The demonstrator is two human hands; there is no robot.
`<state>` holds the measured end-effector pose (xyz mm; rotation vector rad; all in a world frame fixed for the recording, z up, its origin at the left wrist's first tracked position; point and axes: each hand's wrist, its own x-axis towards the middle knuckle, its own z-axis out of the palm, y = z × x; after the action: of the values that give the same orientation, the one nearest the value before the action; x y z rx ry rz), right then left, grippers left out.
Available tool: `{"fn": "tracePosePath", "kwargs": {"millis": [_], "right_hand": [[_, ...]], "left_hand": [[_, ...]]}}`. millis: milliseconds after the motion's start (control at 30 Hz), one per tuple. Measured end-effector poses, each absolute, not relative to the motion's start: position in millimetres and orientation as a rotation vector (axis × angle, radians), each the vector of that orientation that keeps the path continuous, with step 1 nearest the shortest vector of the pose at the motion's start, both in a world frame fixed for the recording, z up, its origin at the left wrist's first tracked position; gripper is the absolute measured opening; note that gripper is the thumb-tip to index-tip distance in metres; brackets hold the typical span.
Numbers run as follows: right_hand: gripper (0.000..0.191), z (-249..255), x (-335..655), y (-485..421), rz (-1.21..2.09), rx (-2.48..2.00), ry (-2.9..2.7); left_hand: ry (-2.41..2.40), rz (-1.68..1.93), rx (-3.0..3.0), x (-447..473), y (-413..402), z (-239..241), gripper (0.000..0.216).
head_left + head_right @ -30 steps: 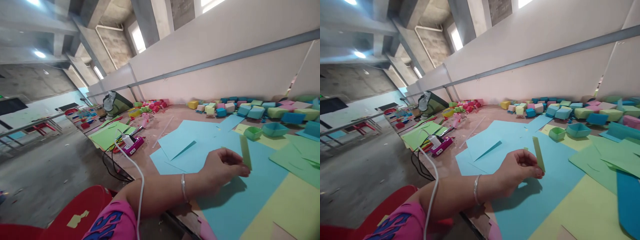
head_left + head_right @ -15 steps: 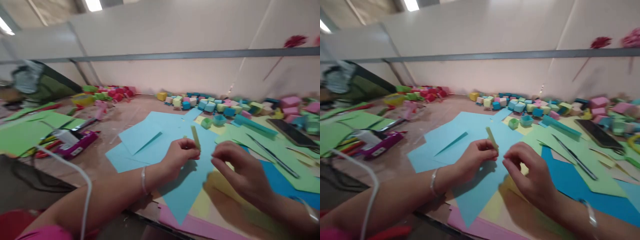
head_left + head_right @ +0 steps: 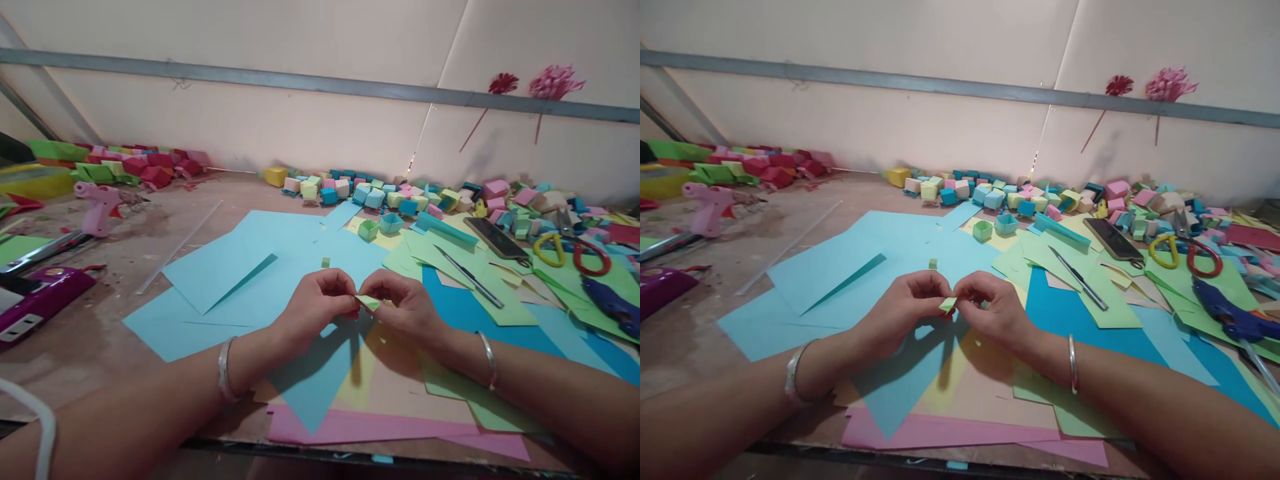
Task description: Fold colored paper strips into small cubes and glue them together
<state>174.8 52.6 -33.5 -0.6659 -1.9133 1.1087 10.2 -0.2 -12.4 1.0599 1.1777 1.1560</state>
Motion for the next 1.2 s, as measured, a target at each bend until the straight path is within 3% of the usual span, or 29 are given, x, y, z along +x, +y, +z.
{"fn": "tracePosePath", "kwargs": {"millis": [167,633,933,1200], "right_hand": [[0.021,-33,177,59,0.993,-0.535,-2.032],[0.022,-33,178,62,0.845,-0.474,-2.119],[0.007,-28,176,55,1.401,-0.730,-1.887],[0.013,-28,173,48,1.456,-0.709,-1.821]], "left_hand": [[1.125,1.119,0.899,11,1,-12,0.016],[1.166,1.119,0.973,11,0,-14,0.014],[1.326,1.146,1.314,10,-1,-10,0.015],[1.219,1.122,1.129,12,-3,-15,0.021]]}}
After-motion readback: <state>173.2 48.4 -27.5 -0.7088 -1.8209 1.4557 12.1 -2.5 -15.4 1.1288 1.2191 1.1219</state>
